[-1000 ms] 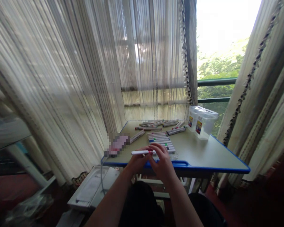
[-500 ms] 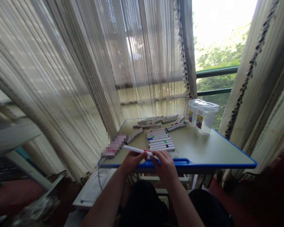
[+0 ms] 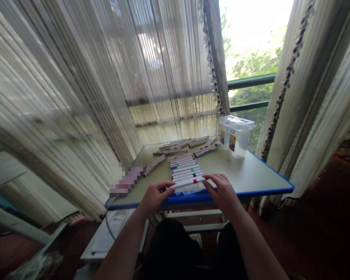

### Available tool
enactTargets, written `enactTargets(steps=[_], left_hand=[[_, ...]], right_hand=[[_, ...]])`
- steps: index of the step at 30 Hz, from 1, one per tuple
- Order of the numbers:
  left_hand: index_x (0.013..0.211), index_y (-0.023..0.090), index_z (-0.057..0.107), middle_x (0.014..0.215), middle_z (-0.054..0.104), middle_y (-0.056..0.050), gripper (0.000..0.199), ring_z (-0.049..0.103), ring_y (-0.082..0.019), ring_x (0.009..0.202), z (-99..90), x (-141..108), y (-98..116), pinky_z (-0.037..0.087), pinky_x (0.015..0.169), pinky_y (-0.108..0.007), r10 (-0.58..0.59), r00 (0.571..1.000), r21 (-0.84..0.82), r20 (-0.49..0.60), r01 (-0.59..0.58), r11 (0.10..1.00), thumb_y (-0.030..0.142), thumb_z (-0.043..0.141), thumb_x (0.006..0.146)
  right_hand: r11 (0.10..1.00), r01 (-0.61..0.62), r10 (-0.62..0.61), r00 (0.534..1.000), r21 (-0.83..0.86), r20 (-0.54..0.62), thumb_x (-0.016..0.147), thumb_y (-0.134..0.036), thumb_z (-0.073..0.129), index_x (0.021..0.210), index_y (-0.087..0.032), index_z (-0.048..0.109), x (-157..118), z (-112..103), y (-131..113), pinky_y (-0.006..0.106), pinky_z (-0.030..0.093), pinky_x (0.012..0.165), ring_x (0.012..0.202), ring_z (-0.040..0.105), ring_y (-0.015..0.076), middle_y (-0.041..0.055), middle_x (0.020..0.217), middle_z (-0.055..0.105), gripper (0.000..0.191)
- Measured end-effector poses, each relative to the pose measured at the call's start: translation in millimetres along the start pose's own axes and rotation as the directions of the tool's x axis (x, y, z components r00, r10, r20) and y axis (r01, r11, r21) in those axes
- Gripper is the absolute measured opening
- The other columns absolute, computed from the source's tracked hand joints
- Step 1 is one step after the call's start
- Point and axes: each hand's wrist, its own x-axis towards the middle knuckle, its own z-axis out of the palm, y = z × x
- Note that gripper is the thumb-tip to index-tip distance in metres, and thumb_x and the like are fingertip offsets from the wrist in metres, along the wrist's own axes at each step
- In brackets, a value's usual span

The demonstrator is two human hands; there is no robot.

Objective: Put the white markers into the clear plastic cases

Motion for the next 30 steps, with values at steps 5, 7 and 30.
enactTargets(steps=[5, 7, 30], left_hand=[[0.096, 0.02, 0.073, 0.082, 0.066, -0.004, 0.03, 0.052, -0.011, 0.061, 8.4, 1, 5, 0.042, 0.063, -0.025, 0.091, 0.996, 0.226, -0.024, -0.083, 0.971, 0.041, 0.06, 0.079], [0.096, 0.019, 0.072, 0.079, 0.065, -0.003, 0.029, 0.052, -0.012, 0.061, 8.8, 2, 7, 0.043, 0.064, -0.025, 0.084, 0.996, 0.278, -0.039, -0.07, 0.958, 0.04, 0.059, 0.079], [0.076, 0.019, 0.074, 0.075, 0.069, -0.005, 0.036, 0.06, -0.015, 0.071, 11.1, -1, 11, 0.042, 0.069, -0.025, 0.116, 0.993, 0.395, -0.009, -0.103, 0.913, 0.04, 0.047, 0.087]], right_hand=[[0.993, -0.091, 0.097, 0.992, -0.073, 0.085, 0.084, -0.038, 0.048, 0.093, -0.02, 0.069, 3, -1, 5, 0.034, 0.048, 0.08, 0.087, 0.061, 0.021, 0.0079, 0.094, 0.067, 0.029], [0.988, -0.11, 0.119, 0.989, -0.107, 0.083, 0.084, -0.037, 0.047, 0.094, -0.019, 0.069, 4, 2, 4, 0.034, 0.048, 0.079, 0.084, 0.061, 0.0205, 0.0084, 0.095, 0.066, 0.03], [0.954, 0.02, 0.017, 0.992, -0.299, 0.122, 0.087, -0.036, 0.046, 0.107, -0.025, 0.07, -7, 5, 3, 0.038, 0.044, 0.09, 0.097, 0.056, 0.0221, 0.0067, 0.107, 0.066, 0.033]])
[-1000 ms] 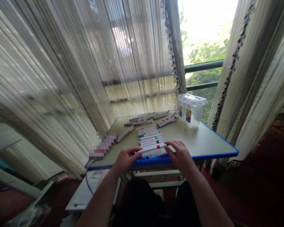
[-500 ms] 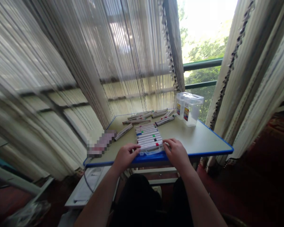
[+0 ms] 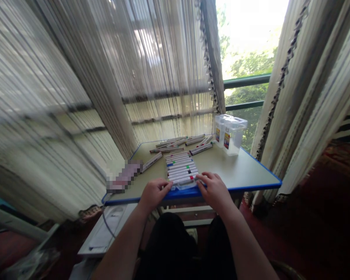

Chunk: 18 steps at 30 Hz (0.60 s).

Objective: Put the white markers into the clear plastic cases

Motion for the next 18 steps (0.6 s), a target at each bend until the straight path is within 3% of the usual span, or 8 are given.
enactTargets(steps=[6, 12, 15, 18], left_hand=[[0.076, 0.019, 0.073, 0.076, 0.07, -0.005, 0.034, 0.06, -0.016, 0.072, 2.4, 0, 3, 0.041, 0.068, -0.025, -0.061, 0.998, 0.023, -0.015, 0.061, 0.998, 0.039, 0.047, 0.085], [0.085, 0.016, 0.07, 0.075, 0.069, -0.003, 0.026, 0.06, -0.015, 0.067, -2.0, 4, -1, 0.043, 0.063, -0.024, -0.177, 0.984, -0.144, -0.021, 0.172, 0.975, 0.032, 0.051, 0.08], [0.086, 0.015, 0.067, 0.081, 0.067, -0.004, 0.021, 0.06, -0.015, 0.071, -4.4, 22, -3, 0.044, 0.065, -0.025, -0.185, 0.983, -0.099, -0.008, 0.183, 0.978, 0.027, 0.053, 0.077], [0.098, 0.012, 0.064, 0.097, 0.067, -0.011, 0.028, 0.062, -0.02, 0.084, -1.4, 56, -9, 0.046, 0.074, -0.029, -0.246, 0.968, -0.011, -0.055, 0.246, 0.969, 0.028, 0.057, 0.076]], right_hand=[[1.0, -0.004, 0.004, 1.0, 0.03, -0.014, 0.086, -0.035, 0.046, 0.104, -0.022, 0.071, 0, -2, -3, 0.039, 0.044, 0.09, 0.097, 0.056, 0.0236, 0.0084, 0.106, 0.067, 0.034], [0.987, -0.088, 0.079, 0.994, 0.131, 0.075, 0.083, -0.038, 0.049, 0.098, -0.019, 0.07, 4, -10, -5, 0.038, 0.045, 0.088, 0.095, 0.059, 0.0242, 0.0089, 0.1, 0.068, 0.031], [0.978, -0.132, 0.115, 0.987, 0.159, 0.109, 0.08, -0.038, 0.052, 0.089, -0.019, 0.069, 20, -15, -16, 0.036, 0.047, 0.083, 0.089, 0.062, 0.0237, 0.0094, 0.093, 0.068, 0.026], [0.981, -0.023, -0.007, 0.989, 0.195, 0.151, 0.08, -0.037, 0.052, 0.089, -0.022, 0.068, 57, -15, -28, 0.031, 0.048, 0.078, 0.086, 0.063, 0.0203, 0.0071, 0.095, 0.067, 0.024]])
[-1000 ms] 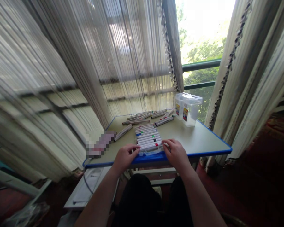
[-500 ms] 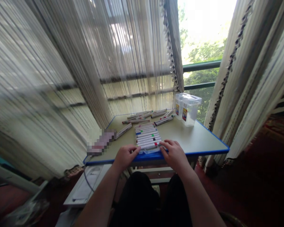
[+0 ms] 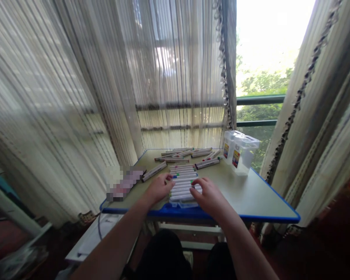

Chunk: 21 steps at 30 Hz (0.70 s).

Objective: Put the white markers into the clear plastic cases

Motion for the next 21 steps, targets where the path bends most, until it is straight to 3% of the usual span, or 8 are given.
enactTargets(steps=[2, 4, 7, 12, 18, 21], left_hand=[[0.1, 0.01, 0.062, 0.103, 0.065, -0.016, 0.029, 0.061, -0.024, 0.094, 6.4, 25, -2, 0.045, 0.082, -0.033, -0.095, 0.991, 0.032, -0.099, 0.099, 0.995, 0.029, 0.056, 0.078], [0.102, 0.01, 0.059, 0.107, 0.064, -0.019, 0.03, 0.06, -0.027, 0.1, 13.7, 46, -7, 0.044, 0.087, -0.035, -0.191, 0.971, 0.028, -0.145, 0.197, 0.98, 0.027, 0.06, 0.077], [0.1, 0.012, 0.058, 0.106, 0.065, -0.017, 0.026, 0.062, -0.025, 0.099, 22.6, 60, -17, 0.045, 0.086, -0.033, -0.305, 0.935, -0.12, -0.184, 0.287, 0.951, 0.021, 0.062, 0.076], [0.093, 0.014, 0.059, 0.095, 0.067, -0.012, 0.021, 0.066, -0.02, 0.085, 30.3, 57, -22, 0.05, 0.077, -0.028, -0.379, 0.905, -0.437, -0.193, 0.266, 0.859, 0.011, 0.063, 0.072], [0.092, 0.016, 0.057, 0.1, 0.065, -0.008, 0.03, 0.063, -0.018, 0.089, 35.2, 54, -16, 0.05, 0.075, -0.027, -0.402, 0.885, -0.638, -0.235, 0.172, 0.751, 0.007, 0.065, 0.065], [0.09, 0.019, 0.055, 0.095, 0.064, -0.005, 0.028, 0.062, -0.018, 0.092, 36.1, 54, -15, 0.05, 0.075, -0.027, -0.388, 0.896, -0.675, -0.216, 0.151, 0.723, 0.009, 0.064, 0.066]], right_hand=[[0.999, -0.003, 0.004, 1.0, -0.05, 0.023, 0.08, -0.035, 0.051, 0.09, -0.02, 0.068, 32, 2, -1, 0.03, 0.048, 0.076, 0.084, 0.063, 0.0196, 0.008, 0.094, 0.068, 0.025], [0.986, -0.046, 0.047, 0.999, -0.158, 0.006, 0.081, -0.032, 0.05, 0.089, -0.016, 0.068, 62, 9, 8, 0.032, 0.045, 0.083, 0.092, 0.062, 0.0226, 0.0108, 0.093, 0.069, 0.025], [0.979, -0.144, 0.141, 0.99, -0.148, -0.025, 0.085, -0.036, 0.044, 0.092, -0.013, 0.067, 87, 24, 36, 0.033, 0.045, 0.082, 0.093, 0.062, 0.0246, 0.0138, 0.095, 0.069, 0.033], [0.952, -0.278, 0.279, 0.96, 0.128, 0.012, 0.086, -0.042, 0.039, 0.091, -0.016, 0.068, 87, 41, 70, 0.033, 0.047, 0.08, 0.091, 0.064, 0.0242, 0.0112, 0.096, 0.071, 0.04], [0.902, -0.325, 0.315, 0.945, 0.282, 0.083, 0.073, -0.031, 0.058, 0.097, -0.016, 0.067, 86, 35, 70, 0.034, 0.048, 0.086, 0.093, 0.064, 0.0241, 0.0097, 0.099, 0.071, 0.03], [0.817, -0.393, 0.36, 0.919, 0.422, 0.159, 0.068, -0.025, 0.061, 0.098, -0.016, 0.066, 87, 32, 68, 0.035, 0.048, 0.088, 0.095, 0.064, 0.0244, 0.0095, 0.1, 0.07, 0.032]])
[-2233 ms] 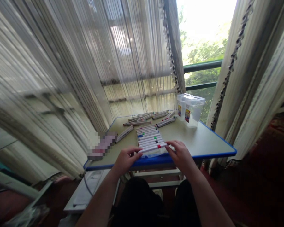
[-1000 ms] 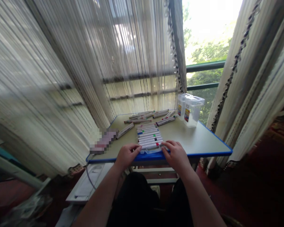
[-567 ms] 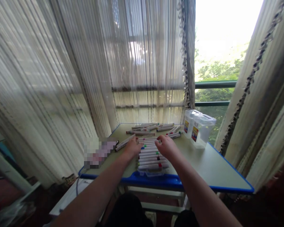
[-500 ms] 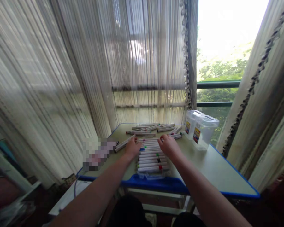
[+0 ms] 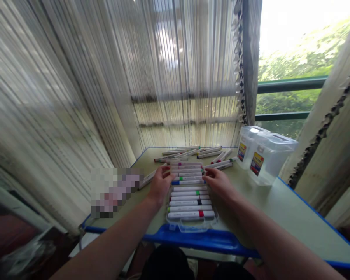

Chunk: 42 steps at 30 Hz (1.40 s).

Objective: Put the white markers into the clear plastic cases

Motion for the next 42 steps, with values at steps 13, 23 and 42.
enactTargets(steps=[13, 23, 42], left_hand=[[0.109, 0.02, 0.055, 0.096, 0.064, -0.003, 0.048, 0.064, -0.013, 0.078, -9.7, -8, 0, 0.053, 0.073, -0.027, 0.233, 0.958, -0.088, 0.167, -0.221, 0.971, 0.001, 0.06, 0.064], [0.089, 0.017, 0.057, 0.085, 0.068, -0.001, 0.029, 0.065, -0.013, 0.075, -12.5, -19, 0, 0.053, 0.077, -0.03, 0.212, 0.951, -0.061, 0.223, -0.204, 0.977, -0.001, 0.058, 0.067], [0.097, 0.019, 0.053, 0.09, 0.069, -0.004, 0.023, 0.066, -0.015, 0.082, -13.9, -23, -7, 0.053, 0.078, -0.03, 0.284, 0.9, -0.11, 0.33, -0.262, 0.959, 0.016, 0.063, 0.076]], right_hand=[[0.961, 0.248, -0.268, 0.945, 0.126, 0.189, 0.063, -0.033, 0.069, 0.098, -0.02, 0.058, 2, -13, 9, 0.034, 0.052, 0.073, 0.075, 0.062, 0.0176, 0.0028, 0.083, 0.065, 0.039], [0.945, 0.237, -0.282, 0.939, 0.223, 0.197, 0.063, -0.044, 0.073, 0.098, -0.02, 0.059, -10, -11, 2, 0.037, 0.052, 0.081, 0.085, 0.064, 0.0212, 0.0067, 0.094, 0.069, 0.045], [0.937, 0.194, -0.257, 0.946, 0.289, 0.196, 0.059, -0.051, 0.075, 0.095, -0.019, 0.061, -13, -12, 0, 0.04, 0.05, 0.088, 0.092, 0.066, 0.0245, 0.008, 0.096, 0.071, 0.05]])
